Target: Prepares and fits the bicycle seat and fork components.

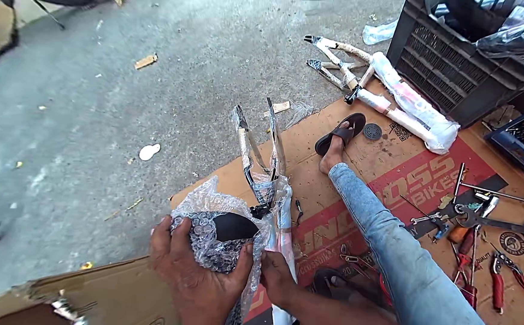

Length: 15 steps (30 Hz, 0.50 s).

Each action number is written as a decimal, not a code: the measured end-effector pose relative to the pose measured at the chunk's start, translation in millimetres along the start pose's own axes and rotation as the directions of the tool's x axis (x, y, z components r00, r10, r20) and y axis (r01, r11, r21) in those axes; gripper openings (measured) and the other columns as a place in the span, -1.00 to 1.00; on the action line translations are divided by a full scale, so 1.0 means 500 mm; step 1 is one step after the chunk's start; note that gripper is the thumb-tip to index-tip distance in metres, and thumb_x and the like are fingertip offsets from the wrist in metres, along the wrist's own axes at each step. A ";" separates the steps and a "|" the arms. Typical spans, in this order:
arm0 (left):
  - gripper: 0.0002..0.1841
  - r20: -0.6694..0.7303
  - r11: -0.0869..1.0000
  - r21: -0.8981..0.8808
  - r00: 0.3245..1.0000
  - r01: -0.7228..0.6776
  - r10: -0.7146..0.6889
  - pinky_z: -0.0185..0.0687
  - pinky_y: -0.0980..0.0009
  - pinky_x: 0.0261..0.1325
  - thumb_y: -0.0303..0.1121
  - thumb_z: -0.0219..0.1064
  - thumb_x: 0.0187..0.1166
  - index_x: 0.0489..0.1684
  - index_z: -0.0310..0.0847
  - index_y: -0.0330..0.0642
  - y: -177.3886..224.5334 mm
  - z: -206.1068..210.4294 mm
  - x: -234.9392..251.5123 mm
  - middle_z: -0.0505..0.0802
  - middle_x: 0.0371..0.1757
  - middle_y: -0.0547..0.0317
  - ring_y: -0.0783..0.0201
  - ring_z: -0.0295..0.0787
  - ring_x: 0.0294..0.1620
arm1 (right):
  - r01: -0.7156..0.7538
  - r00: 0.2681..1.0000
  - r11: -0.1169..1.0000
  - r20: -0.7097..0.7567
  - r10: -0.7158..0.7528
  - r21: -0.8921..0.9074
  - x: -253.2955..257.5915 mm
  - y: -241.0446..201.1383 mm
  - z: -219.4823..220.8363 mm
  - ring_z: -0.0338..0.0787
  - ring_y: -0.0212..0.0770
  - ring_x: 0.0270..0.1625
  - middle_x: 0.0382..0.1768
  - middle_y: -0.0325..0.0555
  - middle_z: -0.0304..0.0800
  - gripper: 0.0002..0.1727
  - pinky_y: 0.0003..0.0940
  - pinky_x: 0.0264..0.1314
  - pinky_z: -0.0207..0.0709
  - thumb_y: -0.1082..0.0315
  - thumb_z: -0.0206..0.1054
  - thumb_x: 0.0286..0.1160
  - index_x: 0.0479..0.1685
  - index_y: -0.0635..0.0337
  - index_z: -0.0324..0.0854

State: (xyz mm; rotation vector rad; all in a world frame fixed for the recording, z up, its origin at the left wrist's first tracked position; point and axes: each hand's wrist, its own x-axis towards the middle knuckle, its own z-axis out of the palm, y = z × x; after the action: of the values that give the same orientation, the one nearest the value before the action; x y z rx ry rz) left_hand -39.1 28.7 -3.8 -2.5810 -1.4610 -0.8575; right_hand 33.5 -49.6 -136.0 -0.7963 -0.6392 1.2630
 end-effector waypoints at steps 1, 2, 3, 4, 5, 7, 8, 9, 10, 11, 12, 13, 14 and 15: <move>0.14 -0.001 1.000 0.009 1.000 0.002 -0.002 -0.03 -0.23 0.79 0.44 0.32 0.20 0.71 0.21 -0.30 0.015 0.004 -0.003 0.28 0.71 -0.53 -0.40 0.09 0.79 | -0.113 0.991 0.981 -0.049 0.122 0.160 -0.016 -0.017 0.007 0.35 -0.60 -0.65 -0.69 -0.53 0.41 -0.42 -0.59 -0.59 0.24 -0.10 -0.19 0.85 -0.54 -0.04 0.48; 0.14 0.000 1.000 0.016 1.000 -0.001 0.001 -0.03 -0.26 0.78 0.43 0.32 0.18 0.70 0.24 -0.32 0.034 0.007 -0.005 0.29 0.71 -0.55 -0.42 0.09 0.79 | -0.172 0.980 0.953 -0.050 0.190 0.250 -0.024 -0.032 0.000 0.31 -0.64 -0.68 -0.72 -0.59 0.37 -0.43 -0.62 -0.63 0.18 -0.15 -0.21 0.83 -0.57 -0.14 0.44; 0.13 -0.004 1.000 0.015 1.000 -0.010 0.010 -0.03 -0.28 0.78 0.42 0.33 0.17 0.68 0.27 -0.32 0.051 0.011 -0.006 0.31 0.70 -0.55 -0.44 0.11 0.78 | -0.185 0.979 0.944 -0.035 0.202 0.274 -0.024 -0.041 -0.015 0.32 -0.66 -0.68 -0.72 -0.63 0.38 -0.43 -0.64 -0.63 0.19 -0.18 -0.20 0.81 -0.57 -0.18 0.43; 0.12 -0.011 1.000 0.008 1.000 -0.019 0.019 -0.03 -0.29 0.79 0.41 0.36 0.16 0.67 0.28 -0.31 0.068 0.017 -0.006 0.32 0.70 -0.54 -0.44 0.11 0.78 | -0.166 0.983 0.953 -0.035 0.181 0.254 -0.023 -0.044 -0.035 0.36 -0.68 -0.67 -0.71 -0.64 0.42 -0.44 -0.65 -0.60 0.27 -0.20 -0.17 0.80 -0.56 -0.19 0.46; 0.12 -0.021 1.000 0.004 0.999 -0.024 0.024 -0.01 -0.30 0.79 0.41 0.39 0.14 0.65 0.31 -0.29 0.084 0.023 -0.009 0.34 0.70 -0.51 -0.43 0.12 0.79 | -0.153 0.981 0.963 -0.086 0.175 0.222 -0.026 -0.040 -0.055 0.41 -0.67 -0.65 -0.70 -0.63 0.45 -0.44 -0.64 -0.56 0.34 -0.19 -0.13 0.78 -0.56 -0.16 0.50; 0.11 -0.026 1.000 0.021 0.999 -0.021 0.021 0.03 -0.29 0.77 0.43 0.41 0.12 0.65 0.33 -0.22 0.105 0.033 -0.013 0.35 0.71 -0.45 -0.39 0.13 0.79 | -0.214 0.912 0.952 -0.303 0.275 0.220 -0.031 -0.026 -0.101 0.35 -0.53 -0.72 -0.76 -0.48 0.36 -0.36 -0.53 -0.66 0.29 -0.22 -0.20 0.76 -0.62 -0.06 0.44; 0.11 -0.026 0.999 0.035 1.000 -0.016 0.017 0.05 -0.29 0.77 0.44 0.40 0.12 0.66 0.34 -0.21 0.103 0.033 -0.012 0.36 0.72 -0.43 -0.37 0.13 0.80 | -0.250 0.840 0.932 -0.419 0.344 0.263 -0.034 -0.032 -0.121 0.26 -0.47 -0.77 -0.79 -0.43 0.26 -0.33 -0.49 -0.71 0.21 -0.24 -0.28 0.80 -0.60 -0.02 0.37; 0.10 -0.034 0.999 0.049 0.999 -0.014 0.015 0.07 -0.28 0.75 0.44 0.38 0.13 0.65 0.36 -0.22 0.093 0.032 -0.010 0.37 0.71 -0.42 -0.37 0.15 0.79 | -0.249 0.760 0.914 -0.521 0.389 0.319 -0.037 -0.051 -0.138 0.17 -0.45 -0.82 -0.82 -0.42 0.19 -0.33 -0.49 -0.77 0.13 -0.25 -0.32 0.82 -0.54 -0.01 0.36; 0.10 -0.045 0.998 0.056 0.999 -0.011 0.013 0.08 -0.27 0.75 0.44 0.35 0.14 0.64 0.38 -0.24 0.078 0.030 -0.007 0.39 0.70 -0.42 -0.37 0.17 0.78 | -0.219 0.713 0.904 -0.572 0.405 0.367 -0.043 -0.083 -0.150 0.14 -0.44 -0.84 -0.81 -0.41 0.17 -0.36 -0.50 -0.81 0.11 -0.22 -0.32 0.85 -0.44 0.01 0.38; 0.09 -0.054 0.998 0.057 0.999 -0.006 0.009 0.08 -0.25 0.76 0.46 0.31 0.16 0.63 0.39 -0.26 0.062 0.027 -0.001 0.39 0.70 -0.43 -0.37 0.17 0.78 | -0.184 0.713 0.899 -0.575 0.401 0.398 -0.052 -0.126 -0.152 0.16 -0.43 -0.85 -0.78 -0.39 0.19 -0.40 -0.52 -0.83 0.15 -0.16 -0.34 0.89 -0.31 0.05 0.40; 0.09 -0.054 0.999 0.042 0.999 -0.002 0.005 0.06 -0.25 0.77 0.47 0.28 0.19 0.64 0.38 -0.26 0.051 0.023 0.004 0.37 0.71 -0.43 -0.37 0.15 0.79 | -0.162 0.743 0.906 -0.557 0.372 0.390 -0.061 -0.176 -0.141 0.24 -0.41 -0.83 -0.75 -0.35 0.26 -0.43 -0.51 -0.81 0.23 -0.09 -0.35 0.92 -0.21 0.10 0.42; 0.09 -0.052 1.000 0.013 0.999 -0.003 0.004 0.04 -0.25 0.78 0.47 0.26 0.22 0.65 0.37 -0.27 0.051 0.021 0.004 0.36 0.72 -0.44 -0.37 0.13 0.80 | -0.141 0.800 0.929 -0.513 0.309 0.341 -0.073 -0.222 -0.126 0.40 -0.37 -0.77 -0.70 -0.28 0.38 -0.44 -0.48 -0.73 0.41 -0.01 -0.35 0.93 -0.14 0.17 0.46; 0.06 -0.048 1.000 -0.030 0.999 -0.007 0.006 0.02 -0.26 0.78 0.46 0.23 0.26 0.66 0.37 -0.25 0.062 0.022 -0.002 0.35 0.73 -0.41 -0.35 0.11 0.81 | -0.115 0.867 0.956 -0.443 0.230 0.271 -0.082 -0.263 -0.107 0.59 -0.32 -0.64 -0.63 -0.21 0.54 -0.46 -0.41 -0.55 0.60 0.09 -0.33 0.93 -0.12 0.25 0.50; 0.02 -0.044 0.996 -0.083 0.999 -0.013 0.009 0.00 -0.26 0.80 0.45 0.19 0.31 0.66 0.38 -0.21 0.079 0.027 -0.009 0.35 0.75 -0.36 -0.32 0.10 0.82 | -0.082 0.929 0.979 -0.341 0.142 0.186 -0.085 -0.297 -0.089 0.75 -0.24 -0.45 -0.51 -0.12 0.69 -0.48 -0.30 -0.29 0.74 0.17 -0.30 0.91 -0.11 0.32 0.54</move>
State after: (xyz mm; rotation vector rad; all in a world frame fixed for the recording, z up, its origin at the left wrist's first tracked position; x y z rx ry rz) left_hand -3.0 8.0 -8.9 -2.6083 -1.4285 -0.9870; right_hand 145.4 -114.7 -41.0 -0.8998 -0.1950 1.2195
